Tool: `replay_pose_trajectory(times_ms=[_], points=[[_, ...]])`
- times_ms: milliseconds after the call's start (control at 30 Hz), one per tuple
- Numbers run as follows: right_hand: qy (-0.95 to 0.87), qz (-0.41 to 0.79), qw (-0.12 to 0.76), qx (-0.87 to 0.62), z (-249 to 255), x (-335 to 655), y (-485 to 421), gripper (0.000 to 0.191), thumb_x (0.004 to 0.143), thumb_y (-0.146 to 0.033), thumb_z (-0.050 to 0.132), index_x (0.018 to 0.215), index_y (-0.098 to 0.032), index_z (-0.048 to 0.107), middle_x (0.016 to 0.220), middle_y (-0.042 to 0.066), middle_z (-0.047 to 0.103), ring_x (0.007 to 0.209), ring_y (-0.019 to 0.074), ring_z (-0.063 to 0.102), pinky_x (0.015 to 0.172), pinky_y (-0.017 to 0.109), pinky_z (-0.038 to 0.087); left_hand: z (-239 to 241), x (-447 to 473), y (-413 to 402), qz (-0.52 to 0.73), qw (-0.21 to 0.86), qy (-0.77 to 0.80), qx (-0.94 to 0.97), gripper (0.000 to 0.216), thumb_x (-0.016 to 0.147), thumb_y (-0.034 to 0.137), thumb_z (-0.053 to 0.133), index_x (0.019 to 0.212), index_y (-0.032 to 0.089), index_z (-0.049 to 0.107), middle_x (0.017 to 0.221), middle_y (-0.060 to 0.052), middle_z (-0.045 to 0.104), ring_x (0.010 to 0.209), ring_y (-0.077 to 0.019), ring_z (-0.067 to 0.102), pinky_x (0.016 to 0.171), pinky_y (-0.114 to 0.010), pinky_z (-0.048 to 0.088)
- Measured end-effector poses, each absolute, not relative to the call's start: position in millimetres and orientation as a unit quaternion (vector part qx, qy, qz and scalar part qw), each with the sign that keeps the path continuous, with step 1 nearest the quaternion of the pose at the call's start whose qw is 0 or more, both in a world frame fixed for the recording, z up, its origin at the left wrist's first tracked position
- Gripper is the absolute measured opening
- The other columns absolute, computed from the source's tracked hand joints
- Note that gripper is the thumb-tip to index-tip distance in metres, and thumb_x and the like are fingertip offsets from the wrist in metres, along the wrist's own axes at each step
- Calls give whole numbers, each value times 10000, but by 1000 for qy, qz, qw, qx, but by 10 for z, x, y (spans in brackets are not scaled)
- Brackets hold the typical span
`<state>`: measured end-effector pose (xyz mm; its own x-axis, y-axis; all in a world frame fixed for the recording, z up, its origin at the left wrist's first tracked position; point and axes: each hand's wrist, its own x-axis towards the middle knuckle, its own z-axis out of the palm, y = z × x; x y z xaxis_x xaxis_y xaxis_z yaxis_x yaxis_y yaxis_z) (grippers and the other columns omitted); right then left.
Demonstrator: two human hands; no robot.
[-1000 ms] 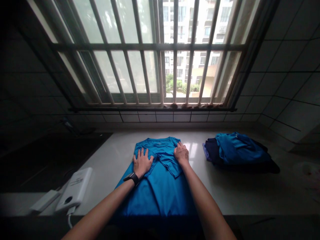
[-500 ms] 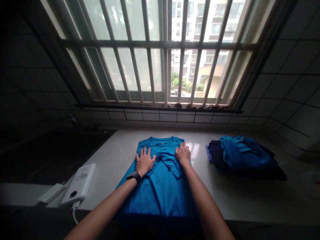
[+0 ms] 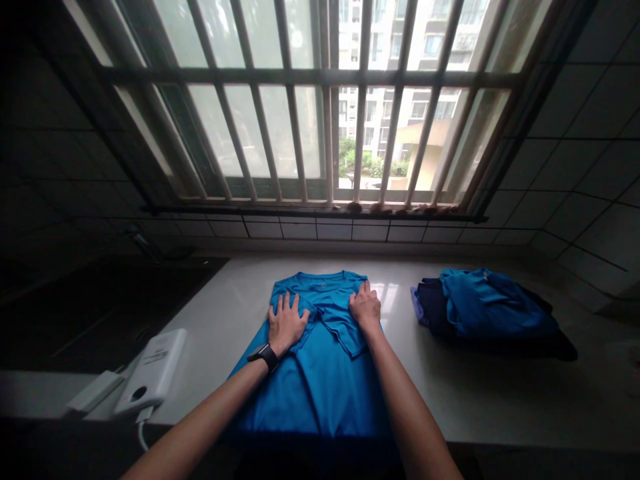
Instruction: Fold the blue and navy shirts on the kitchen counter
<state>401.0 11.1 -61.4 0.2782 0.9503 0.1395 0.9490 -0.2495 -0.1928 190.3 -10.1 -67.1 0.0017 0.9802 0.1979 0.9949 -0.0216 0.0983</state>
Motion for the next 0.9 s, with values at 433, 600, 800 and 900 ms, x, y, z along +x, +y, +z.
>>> replay_pose_trajectory(times_ms=[433, 600, 800, 900], points=[[-606, 7, 144, -783, -646, 4010, 97, 489, 1001, -292, 380, 1410, -92, 559, 1571, 175, 460, 1193, 325, 596, 949, 389, 493, -617, 1908, -125, -96, 12, -702, -706, 626, 972, 401, 420, 1530, 121, 454, 1631, -197, 362, 1516, -368, 312, 1200, -561, 294], [-606, 4, 133, -785, -622, 3988, 100, 484, 996, -278, 374, 1403, -100, 566, 1557, 171, 477, 1212, 316, 586, 975, 385, 480, -642, 1908, -136, -114, 3, -691, -713, 627, 982, 392, 413, 1530, 89, 443, 1628, -226, 354, 1510, -398, 308, 1201, -578, 279], [-596, 58, 132, -790, -506, 3985, 113, 486, 997, -288, 394, 1443, -140, 516, 1600, 167, 405, 1283, 315, 551, 1011, 404, 469, -596, 1895, -62, -97, -44, -705, -701, 616, 972, 404, 422, 1526, 135, 447, 1644, -193, 338, 1534, -354, 279, 1216, -568, 254], [-577, 120, 145, -795, -381, 4099, 225, 511, 966, -335, 491, 1438, -141, 513, 1524, 209, 468, 1228, 320, 613, 989, 403, 491, -382, 1738, 137, -95, -126, -719, -677, 559, 983, 405, 406, 1460, 130, 504, 1555, -220, 472, 1449, -319, 445, 1142, -484, 397]])
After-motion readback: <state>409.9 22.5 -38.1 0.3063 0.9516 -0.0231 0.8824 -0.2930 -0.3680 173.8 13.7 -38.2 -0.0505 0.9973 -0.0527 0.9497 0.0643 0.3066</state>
